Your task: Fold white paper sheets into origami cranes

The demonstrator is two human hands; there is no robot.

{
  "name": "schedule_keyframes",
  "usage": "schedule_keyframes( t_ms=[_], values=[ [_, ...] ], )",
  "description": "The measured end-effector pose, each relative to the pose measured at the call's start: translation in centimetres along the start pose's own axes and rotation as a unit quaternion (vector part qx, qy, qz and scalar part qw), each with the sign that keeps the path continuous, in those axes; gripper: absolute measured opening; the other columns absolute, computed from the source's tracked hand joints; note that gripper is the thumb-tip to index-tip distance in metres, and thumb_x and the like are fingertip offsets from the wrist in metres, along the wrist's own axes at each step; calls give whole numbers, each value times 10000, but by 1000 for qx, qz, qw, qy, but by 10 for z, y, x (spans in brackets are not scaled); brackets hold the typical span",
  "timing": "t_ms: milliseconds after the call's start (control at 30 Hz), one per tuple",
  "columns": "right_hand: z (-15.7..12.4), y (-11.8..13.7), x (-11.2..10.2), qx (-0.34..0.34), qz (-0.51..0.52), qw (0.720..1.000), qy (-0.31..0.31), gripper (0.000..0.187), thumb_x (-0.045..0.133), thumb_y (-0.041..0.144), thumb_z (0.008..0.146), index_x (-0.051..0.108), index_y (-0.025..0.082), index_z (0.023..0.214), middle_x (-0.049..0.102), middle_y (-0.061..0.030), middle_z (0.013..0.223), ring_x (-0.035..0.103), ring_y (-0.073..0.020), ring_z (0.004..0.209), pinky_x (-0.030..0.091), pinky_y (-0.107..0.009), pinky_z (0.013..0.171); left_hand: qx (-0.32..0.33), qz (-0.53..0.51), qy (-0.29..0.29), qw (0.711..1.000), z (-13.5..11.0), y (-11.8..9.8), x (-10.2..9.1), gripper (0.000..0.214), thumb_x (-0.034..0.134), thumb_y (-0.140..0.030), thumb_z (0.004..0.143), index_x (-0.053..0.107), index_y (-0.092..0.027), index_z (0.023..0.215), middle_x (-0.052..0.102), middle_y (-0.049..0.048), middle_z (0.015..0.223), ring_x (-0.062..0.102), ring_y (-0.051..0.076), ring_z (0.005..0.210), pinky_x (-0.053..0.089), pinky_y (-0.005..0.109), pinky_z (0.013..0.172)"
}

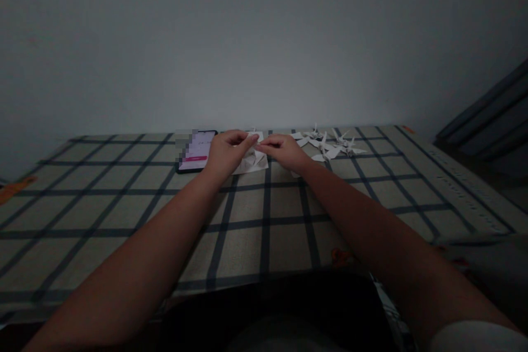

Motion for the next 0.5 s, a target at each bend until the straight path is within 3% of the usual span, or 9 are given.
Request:
schedule_keyframes(
  t_ms=[300,500],
  values=[
    [-1,1,2,-15,-22,999,20,184,689,378,854,766,213,830,704,-25,822,603,-160,796,456,-303,770,59,59,-21,996,-3,-18,-4,264,695,-390,852,706,-206,662,701,24,720,610,154,712,461,265,732],
    [1,0,1,-28,-34,999,9,234,674,384,872,770,172,851,691,-35,807,584,-147,769,434,-288,738,113,53,-41,991,-3,-22,-5,266,714,-386,837,689,-200,649,673,15,675,591,147,667,447,269,691]
  ],
)
Point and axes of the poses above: each hand's wrist, its own z-axis towards the middle knuckle, its own x-axis out of the palm, y = z × x, the point moved 8 cm from there along z, towards the middle knuckle
